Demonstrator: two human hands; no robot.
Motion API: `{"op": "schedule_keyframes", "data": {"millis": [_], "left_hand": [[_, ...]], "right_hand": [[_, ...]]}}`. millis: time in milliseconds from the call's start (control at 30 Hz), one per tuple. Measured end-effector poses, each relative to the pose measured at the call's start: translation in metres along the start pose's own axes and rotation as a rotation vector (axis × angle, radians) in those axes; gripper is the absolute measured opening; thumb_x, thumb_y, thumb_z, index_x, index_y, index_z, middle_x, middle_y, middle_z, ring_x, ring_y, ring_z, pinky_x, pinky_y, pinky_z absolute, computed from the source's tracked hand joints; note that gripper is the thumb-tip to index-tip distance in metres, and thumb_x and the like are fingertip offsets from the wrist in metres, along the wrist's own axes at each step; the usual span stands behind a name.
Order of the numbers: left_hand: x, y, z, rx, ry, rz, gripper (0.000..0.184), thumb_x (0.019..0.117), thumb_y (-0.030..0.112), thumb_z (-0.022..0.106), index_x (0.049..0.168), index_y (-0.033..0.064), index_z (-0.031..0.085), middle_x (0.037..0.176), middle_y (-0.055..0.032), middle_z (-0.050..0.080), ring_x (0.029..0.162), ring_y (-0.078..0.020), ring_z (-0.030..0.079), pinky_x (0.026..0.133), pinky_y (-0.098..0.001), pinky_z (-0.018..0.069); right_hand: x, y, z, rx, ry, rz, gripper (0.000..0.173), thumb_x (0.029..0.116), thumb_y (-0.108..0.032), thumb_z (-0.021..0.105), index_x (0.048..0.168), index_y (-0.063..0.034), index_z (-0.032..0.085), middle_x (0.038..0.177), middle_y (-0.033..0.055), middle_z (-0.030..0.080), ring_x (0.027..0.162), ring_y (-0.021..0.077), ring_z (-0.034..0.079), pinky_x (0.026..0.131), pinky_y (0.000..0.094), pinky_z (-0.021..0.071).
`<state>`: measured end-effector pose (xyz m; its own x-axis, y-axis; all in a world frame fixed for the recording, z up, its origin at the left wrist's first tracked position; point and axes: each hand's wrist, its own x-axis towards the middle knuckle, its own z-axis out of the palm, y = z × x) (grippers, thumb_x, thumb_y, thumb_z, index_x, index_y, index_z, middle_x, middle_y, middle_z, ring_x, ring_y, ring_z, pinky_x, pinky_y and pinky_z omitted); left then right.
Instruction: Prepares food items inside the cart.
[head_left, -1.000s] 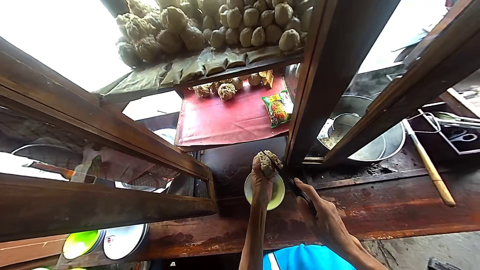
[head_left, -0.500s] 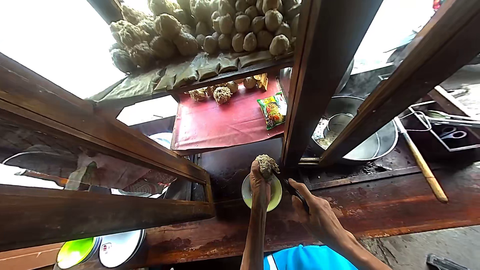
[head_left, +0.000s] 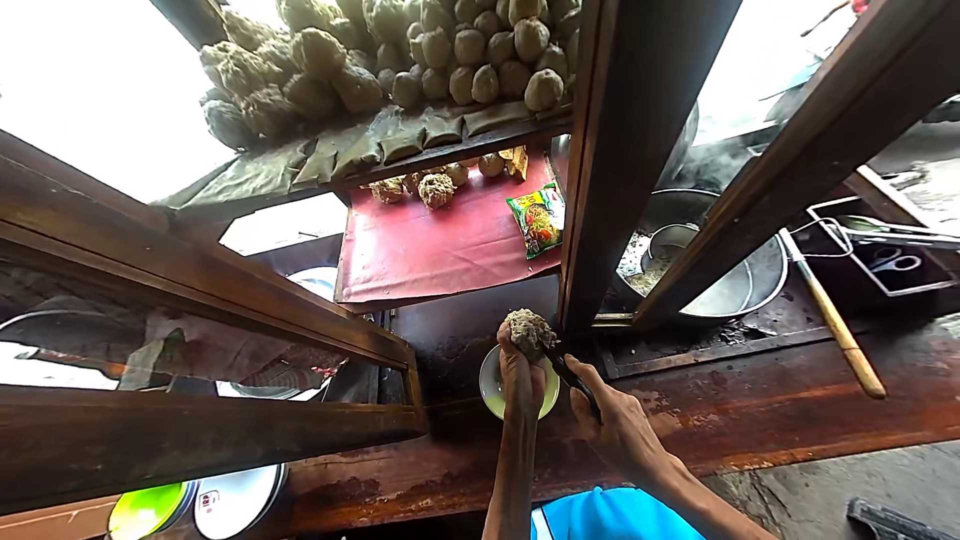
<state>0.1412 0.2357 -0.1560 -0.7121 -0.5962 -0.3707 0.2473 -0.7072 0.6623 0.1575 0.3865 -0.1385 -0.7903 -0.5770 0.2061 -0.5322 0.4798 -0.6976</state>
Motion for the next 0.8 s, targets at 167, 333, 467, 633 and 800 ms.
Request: {"op": "schedule_keyframes", "data": {"millis": [167, 333, 467, 633, 800], "left_hand": [[0.006, 0.005, -0.002, -0.012, 0.003, 0.009, 0.038, 0.1128, 0.036, 0.026, 0.124, 0.0086, 0.050, 0.100, -0.0097, 0.067, 0.086, -0.0204, 0.069, 0.076, -0.0352, 0.0602], [0.009, 0.001, -0.007, 0.053, -0.044, 0.055, 0.041, 0.1130, 0.033, 0.024, 0.125, 0.0051, 0.051, 0.098, -0.0095, 0.068, 0.085, -0.0187, 0.070, 0.077, -0.0338, 0.0609], [0.012, 0.008, -0.016, 0.070, -0.096, 0.085, 0.038, 0.1111, 0.033, 0.022, 0.124, 0.0072, 0.047, 0.102, -0.0079, 0.066, 0.091, -0.0165, 0.068, 0.082, -0.0330, 0.0590], [0.024, 0.032, -0.028, -0.014, -0.141, 0.076, 0.046, 0.1111, 0.041, 0.027, 0.128, 0.0043, 0.050, 0.113, -0.0137, 0.070, 0.091, -0.0194, 0.072, 0.078, -0.0314, 0.0611], [0.021, 0.042, -0.030, 0.015, -0.111, -0.018, 0.071, 0.1060, 0.062, 0.014, 0.125, 0.0060, 0.053, 0.109, -0.0133, 0.072, 0.086, -0.0171, 0.073, 0.068, -0.0255, 0.0605]], "right_hand": [[-0.009, 0.001, -0.002, -0.018, 0.021, -0.027, 0.047, 0.0969, -0.018, 0.052, 0.141, -0.0034, 0.059, 0.074, 0.0074, 0.068, 0.051, 0.0202, 0.061, 0.047, 0.0382, 0.0524], [-0.006, 0.004, -0.002, 0.001, 0.010, -0.020, 0.047, 0.0971, -0.018, 0.052, 0.142, -0.0032, 0.058, 0.076, 0.0073, 0.069, 0.053, 0.0193, 0.062, 0.049, 0.0373, 0.0536], [-0.009, -0.001, -0.009, 0.016, -0.005, -0.036, 0.046, 0.0982, -0.020, 0.051, 0.141, -0.0055, 0.059, 0.076, 0.0056, 0.069, 0.053, 0.0163, 0.061, 0.049, 0.0341, 0.0525], [-0.023, -0.008, -0.041, 0.077, -0.055, 0.005, 0.044, 0.0976, -0.021, 0.055, 0.140, -0.0123, 0.062, 0.077, 0.0032, 0.070, 0.053, 0.0123, 0.060, 0.050, 0.0325, 0.0526], [-0.013, -0.007, -0.056, 0.061, 0.041, -0.129, 0.043, 0.1008, -0.026, 0.053, 0.140, -0.0130, 0.061, 0.080, 0.0012, 0.070, 0.053, 0.0061, 0.055, 0.048, 0.0243, 0.0478]]}}
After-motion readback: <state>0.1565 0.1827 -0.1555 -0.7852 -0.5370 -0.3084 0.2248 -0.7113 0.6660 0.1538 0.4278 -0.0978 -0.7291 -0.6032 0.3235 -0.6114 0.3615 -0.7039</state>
